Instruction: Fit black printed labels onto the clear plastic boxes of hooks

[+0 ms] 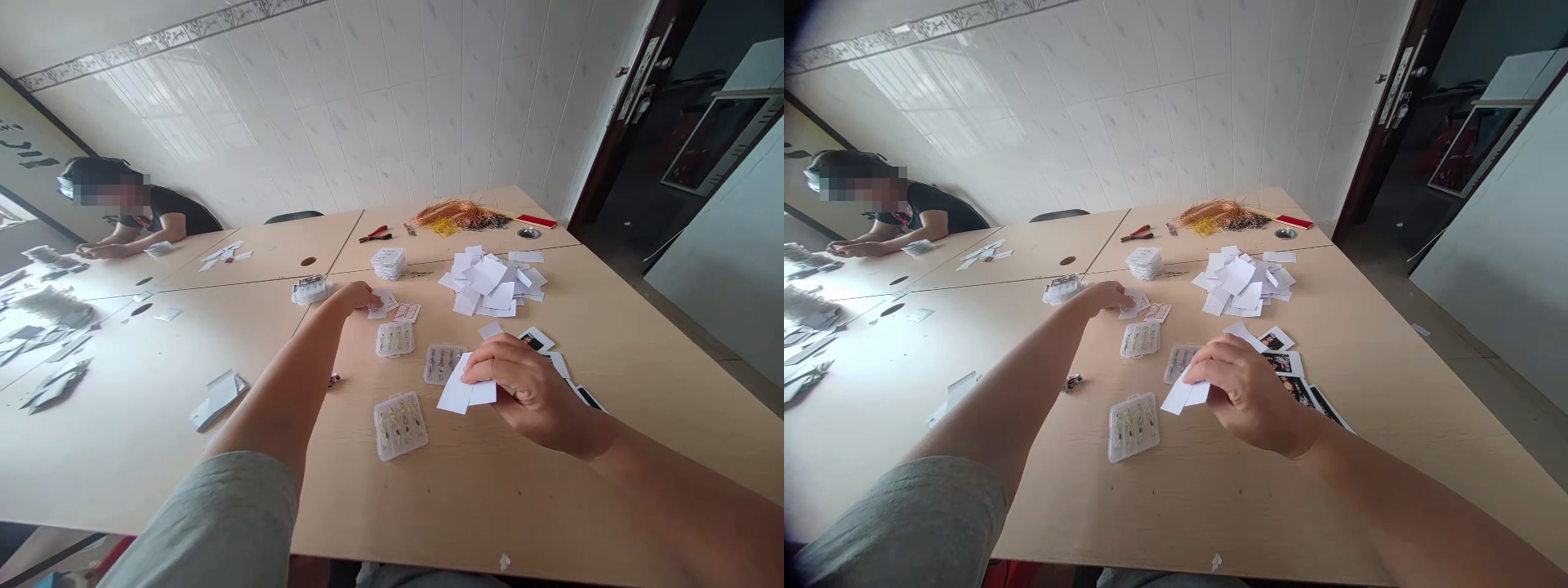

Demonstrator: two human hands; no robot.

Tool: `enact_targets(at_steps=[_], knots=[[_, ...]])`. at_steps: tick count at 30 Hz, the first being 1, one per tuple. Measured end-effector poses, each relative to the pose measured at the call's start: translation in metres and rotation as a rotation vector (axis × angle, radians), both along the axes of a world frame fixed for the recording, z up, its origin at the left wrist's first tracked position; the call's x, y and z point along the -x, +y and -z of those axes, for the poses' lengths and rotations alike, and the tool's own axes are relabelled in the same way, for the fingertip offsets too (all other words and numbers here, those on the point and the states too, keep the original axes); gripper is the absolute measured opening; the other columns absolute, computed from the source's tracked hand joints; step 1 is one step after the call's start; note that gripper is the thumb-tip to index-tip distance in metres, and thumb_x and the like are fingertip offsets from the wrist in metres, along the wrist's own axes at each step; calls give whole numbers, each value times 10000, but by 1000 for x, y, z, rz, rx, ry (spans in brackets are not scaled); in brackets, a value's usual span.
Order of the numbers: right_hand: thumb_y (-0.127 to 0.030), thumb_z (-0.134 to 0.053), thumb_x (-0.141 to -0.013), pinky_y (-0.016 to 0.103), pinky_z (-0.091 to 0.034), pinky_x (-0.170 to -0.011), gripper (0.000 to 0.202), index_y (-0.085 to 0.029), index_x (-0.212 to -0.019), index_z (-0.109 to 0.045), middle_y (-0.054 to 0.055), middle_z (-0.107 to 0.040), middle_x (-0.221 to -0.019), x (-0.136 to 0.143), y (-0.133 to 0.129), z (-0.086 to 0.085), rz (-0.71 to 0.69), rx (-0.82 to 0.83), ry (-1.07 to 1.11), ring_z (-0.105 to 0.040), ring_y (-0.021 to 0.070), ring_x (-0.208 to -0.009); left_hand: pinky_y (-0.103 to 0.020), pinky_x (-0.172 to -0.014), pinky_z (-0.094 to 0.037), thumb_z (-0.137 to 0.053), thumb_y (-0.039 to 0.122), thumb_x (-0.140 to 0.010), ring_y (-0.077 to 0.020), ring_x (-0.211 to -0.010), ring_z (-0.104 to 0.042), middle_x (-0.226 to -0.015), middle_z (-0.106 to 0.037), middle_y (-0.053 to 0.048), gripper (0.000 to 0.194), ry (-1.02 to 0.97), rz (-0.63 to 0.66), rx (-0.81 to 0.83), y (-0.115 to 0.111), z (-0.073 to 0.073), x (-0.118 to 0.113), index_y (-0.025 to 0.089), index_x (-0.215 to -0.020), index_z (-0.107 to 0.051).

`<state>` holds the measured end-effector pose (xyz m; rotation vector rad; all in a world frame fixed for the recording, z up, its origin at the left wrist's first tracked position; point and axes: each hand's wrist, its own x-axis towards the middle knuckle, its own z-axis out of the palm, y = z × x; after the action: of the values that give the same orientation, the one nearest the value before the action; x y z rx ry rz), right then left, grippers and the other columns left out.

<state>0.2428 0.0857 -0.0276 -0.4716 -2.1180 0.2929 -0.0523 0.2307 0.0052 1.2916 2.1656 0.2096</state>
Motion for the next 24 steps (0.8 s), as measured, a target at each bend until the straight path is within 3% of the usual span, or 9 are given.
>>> enact_targets(at_steps=[11,16,20,24], knots=[[93,-475,-732,345,-583,-720,437,-237,-950,-662,42,-731,-875,1,2,3,1,-4,-23,-658,198,-832,-436,-866,-596,-643,336,-967,-233,-1043,-673,-1251,-651,-100,344,-163,-67,-161,-1,5,-7,167,-1265,-612],[90,-480,-737,347,-586,-722,426,-230,-954,-659,46,-733,-877,1,1,2,-1,-12,-31,-655,200,-837,-444,-887,-591,-636,332,-971,-239,-1073,-666,-1289,-636,-105,354,-324,14,-266,-2,-4,-13,177,-1287,-603],[87,-487,-739,343,-585,-717,423,-232,-957,-660,44,-735,-879,0,0,0,0,-15,-37,-657,199,-833,-437,-885,-593,-629,329,-977,-230,-1060,-670,-1280,-645,-104,332,-358,129,-182,-5,-6,-20,181,-1274,-613],[88,-481,-743,338,-584,-720,414,-225,-948,-659,48,-737,-878,0,0,-1,1,-24,-42,-660,198,-834,-435,-882,-592,-633,333,-973,-231,-1058,-670,-1275,-644,-103,338,-222,222,-9,-2,0,-27,184,-1275,-611]])
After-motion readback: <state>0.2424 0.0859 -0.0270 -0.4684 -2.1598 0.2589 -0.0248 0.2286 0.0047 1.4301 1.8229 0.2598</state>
